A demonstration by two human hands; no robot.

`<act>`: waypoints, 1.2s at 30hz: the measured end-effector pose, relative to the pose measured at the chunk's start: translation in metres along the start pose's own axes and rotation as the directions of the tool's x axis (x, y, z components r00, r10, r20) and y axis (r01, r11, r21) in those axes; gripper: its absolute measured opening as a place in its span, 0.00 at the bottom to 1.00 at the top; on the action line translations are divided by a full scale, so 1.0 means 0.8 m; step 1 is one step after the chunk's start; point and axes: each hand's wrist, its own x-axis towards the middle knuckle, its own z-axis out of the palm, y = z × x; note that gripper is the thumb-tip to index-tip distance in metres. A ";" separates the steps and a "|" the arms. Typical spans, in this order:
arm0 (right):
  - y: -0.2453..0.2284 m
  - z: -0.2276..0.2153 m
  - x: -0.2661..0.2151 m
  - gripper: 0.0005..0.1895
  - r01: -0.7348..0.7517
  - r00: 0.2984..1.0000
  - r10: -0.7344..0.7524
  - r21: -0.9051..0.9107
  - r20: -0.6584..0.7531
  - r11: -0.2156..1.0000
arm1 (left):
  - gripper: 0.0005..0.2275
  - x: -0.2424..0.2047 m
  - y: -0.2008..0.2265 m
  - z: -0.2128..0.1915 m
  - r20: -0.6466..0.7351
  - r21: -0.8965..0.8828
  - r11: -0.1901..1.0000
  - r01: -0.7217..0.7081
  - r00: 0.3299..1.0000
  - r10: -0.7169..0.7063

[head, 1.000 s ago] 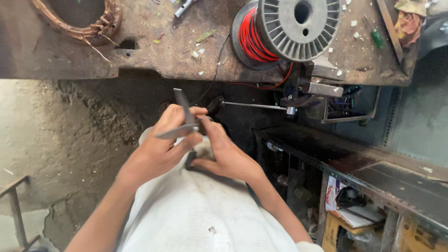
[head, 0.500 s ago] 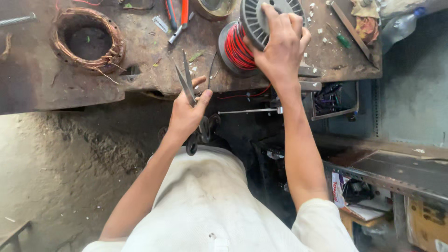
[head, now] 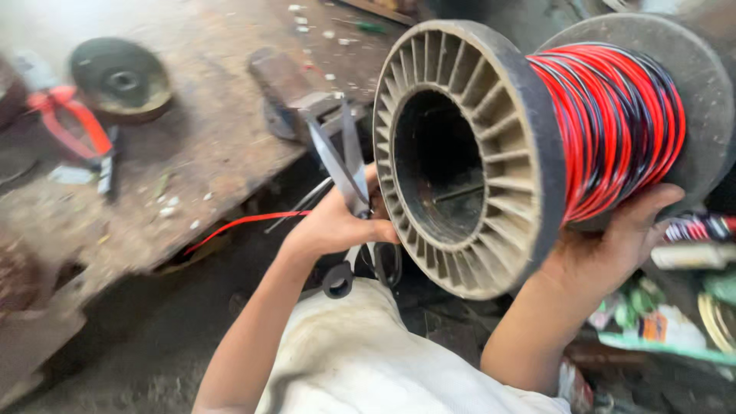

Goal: The person twists and secures copper wires on a circular coil, then retrieves a spool of red wire and uses scissors to cut a white plastic strip. The person continues to wrap and adjust the copper wires on the coil using the plastic strip as a guide.

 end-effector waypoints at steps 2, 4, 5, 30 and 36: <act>-0.018 -0.060 -0.012 0.37 -0.023 0.996 0.011 -0.130 -0.091 0.991 | 0.21 0.026 -0.052 0.048 0.168 -0.025 1.000 0.013 0.986 -0.008; -0.031 -0.133 -0.008 0.38 -0.144 0.976 0.140 -0.009 -0.168 0.990 | 0.14 0.028 -0.097 0.084 0.374 0.063 0.996 0.060 0.924 -0.079; -0.035 -0.169 -0.009 0.38 -0.197 0.957 0.207 0.069 -0.203 0.978 | 0.11 0.035 -0.116 0.094 0.464 0.116 0.991 0.073 0.878 -0.119; 0.108 -0.735 -0.136 0.27 -0.497 0.857 -0.350 -0.785 -0.377 -0.370 | 0.14 0.265 -0.603 0.562 0.495 0.480 0.860 0.173 0.756 -0.428; 0.114 -0.882 -0.027 0.33 -0.295 0.955 -0.184 -0.780 -0.231 -0.552 | 0.16 0.300 -0.575 0.522 0.568 0.062 0.588 0.806 0.456 -0.685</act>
